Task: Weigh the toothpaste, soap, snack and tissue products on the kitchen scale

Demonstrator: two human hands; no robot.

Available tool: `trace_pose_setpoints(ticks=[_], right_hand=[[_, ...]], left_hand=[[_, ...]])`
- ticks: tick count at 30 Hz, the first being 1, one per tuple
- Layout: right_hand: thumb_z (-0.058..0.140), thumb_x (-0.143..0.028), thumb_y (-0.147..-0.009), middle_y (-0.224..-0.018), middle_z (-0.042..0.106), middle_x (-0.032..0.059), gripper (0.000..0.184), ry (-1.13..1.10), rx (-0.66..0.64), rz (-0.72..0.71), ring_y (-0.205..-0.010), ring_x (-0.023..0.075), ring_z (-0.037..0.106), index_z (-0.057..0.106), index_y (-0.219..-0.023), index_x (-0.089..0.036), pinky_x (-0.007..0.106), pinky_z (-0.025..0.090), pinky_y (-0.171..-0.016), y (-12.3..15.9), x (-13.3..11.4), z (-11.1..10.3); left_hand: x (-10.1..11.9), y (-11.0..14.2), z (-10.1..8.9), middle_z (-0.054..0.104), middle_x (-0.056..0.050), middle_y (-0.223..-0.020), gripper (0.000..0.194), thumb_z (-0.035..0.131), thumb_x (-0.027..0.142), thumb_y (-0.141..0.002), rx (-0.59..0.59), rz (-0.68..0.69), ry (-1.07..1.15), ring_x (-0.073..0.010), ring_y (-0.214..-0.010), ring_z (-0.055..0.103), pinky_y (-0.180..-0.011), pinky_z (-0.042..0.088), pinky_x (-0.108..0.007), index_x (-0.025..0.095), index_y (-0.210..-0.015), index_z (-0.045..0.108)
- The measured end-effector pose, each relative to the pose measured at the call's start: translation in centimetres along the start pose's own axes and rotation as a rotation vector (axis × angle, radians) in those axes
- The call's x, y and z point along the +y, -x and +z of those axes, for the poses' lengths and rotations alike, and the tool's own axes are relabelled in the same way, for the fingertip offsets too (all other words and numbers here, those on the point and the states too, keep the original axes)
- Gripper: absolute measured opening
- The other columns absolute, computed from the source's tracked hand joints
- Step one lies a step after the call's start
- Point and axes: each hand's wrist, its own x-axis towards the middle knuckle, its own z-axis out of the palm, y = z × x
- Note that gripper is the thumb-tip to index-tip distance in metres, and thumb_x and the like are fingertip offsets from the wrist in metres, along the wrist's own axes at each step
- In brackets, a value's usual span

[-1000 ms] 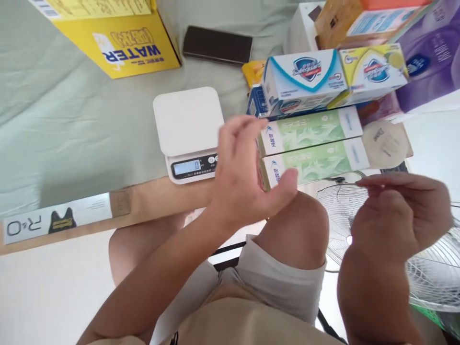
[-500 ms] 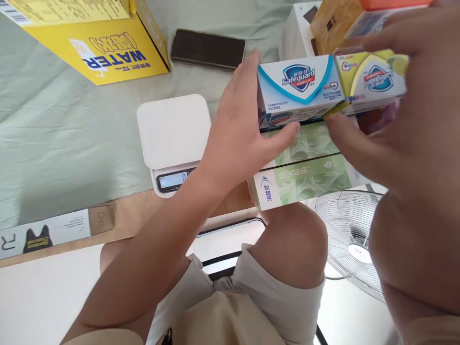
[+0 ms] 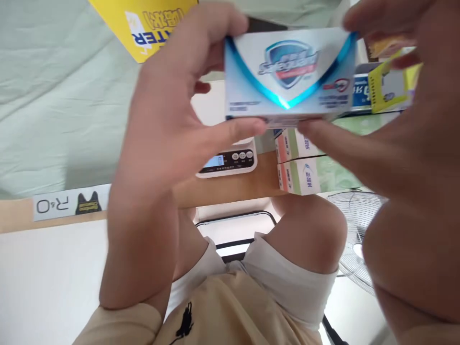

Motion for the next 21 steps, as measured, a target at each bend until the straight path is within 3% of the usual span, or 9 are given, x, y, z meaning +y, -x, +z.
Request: trace_pose_setpoints(ticks=[2,4,6,9,12,15,21], right_hand=[[0.071,-0.026,-0.081,-0.143,0.061,0.0013,0.051,0.096,-0.049,-0.072,-0.127,0.0268,0.063,0.058,-0.131,-0.031,0.051,0.051,-0.117,0.8,-2.1,2.8],[0.063,-0.016,-0.08,-0.143,0.06,0.0067,0.055,0.031,-0.039,-0.05,-0.124,0.0261,0.063,0.057,-0.134,-0.025,0.049,0.057,-0.111,1.3,-3.2,5.8],[0.061,-0.01,-0.078,-0.142,0.059,0.0105,0.057,-0.037,-0.039,-0.034,-0.129,0.0277,0.06,0.059,-0.134,-0.021,0.051,0.057,-0.111,1.6,-3.3,8.5],[0.058,-0.009,-0.08,-0.141,0.058,0.011,0.054,-0.078,-0.043,-0.038,-0.136,0.0296,0.055,0.059,-0.132,-0.026,0.055,0.053,-0.116,1.5,-2.9,11.4],[0.053,-0.01,-0.083,-0.143,0.054,0.0115,0.051,-0.105,-0.041,0.002,-0.144,0.0316,0.05,0.058,-0.13,-0.029,0.061,0.045,-0.124,0.9,-3.2,13.1],[0.052,-0.009,-0.081,-0.146,0.052,0.0146,0.055,-0.076,-0.035,0.035,-0.148,0.0321,0.047,0.057,-0.133,-0.025,0.062,0.039,-0.13,0.2,-4.2,13.8],[0.05,-0.01,-0.083,-0.147,0.054,0.0143,0.056,-0.075,-0.065,0.048,-0.147,0.0327,0.047,0.056,-0.136,-0.026,0.066,0.037,-0.128,0.4,-3.8,14.4]], left_hand=[[-1.2,1.8,-2.1,0.069,0.007,-0.135,0.073,0.089,0.027,-0.07,0.024,-0.054,-0.002,-0.0227,-0.128,0.068,-0.11,0.062,-0.037,0.032,-0.136,0.059],[-2.6,3.1,-3.0,0.07,0.004,-0.132,0.071,0.089,0.018,-0.067,0.046,-0.076,0.065,-0.0226,-0.127,0.068,-0.104,0.064,-0.038,0.03,-0.131,0.062],[-4.1,3.8,-3.0,0.071,0.0,-0.129,0.068,0.087,0.008,-0.064,0.056,-0.137,0.142,-0.0231,-0.125,0.069,-0.099,0.066,-0.039,0.029,-0.124,0.064],[-5.9,3.8,-2.6,0.071,-0.001,-0.128,0.068,0.085,-0.001,-0.061,0.033,-0.278,0.144,-0.0253,-0.128,0.068,-0.1,0.067,-0.042,0.033,-0.116,0.065],[-6.6,3.4,-2.6,0.071,-0.001,-0.129,0.072,0.085,-0.004,-0.056,0.018,-0.342,0.097,-0.0285,-0.131,0.066,-0.103,0.066,-0.044,0.034,-0.114,0.065],[-6.8,3.3,-2.9,0.072,-0.004,-0.127,0.065,0.081,-0.002,-0.063,0.025,-0.375,0.113,-0.0261,-0.127,0.069,-0.103,0.067,-0.042,0.029,-0.118,0.063],[-7.4,3.6,-2.9,0.071,-0.005,-0.132,0.064,0.083,0.003,-0.066,-0.005,-0.396,0.176,-0.0266,-0.13,0.068,-0.109,0.064,-0.044,0.028,-0.12,0.062]])
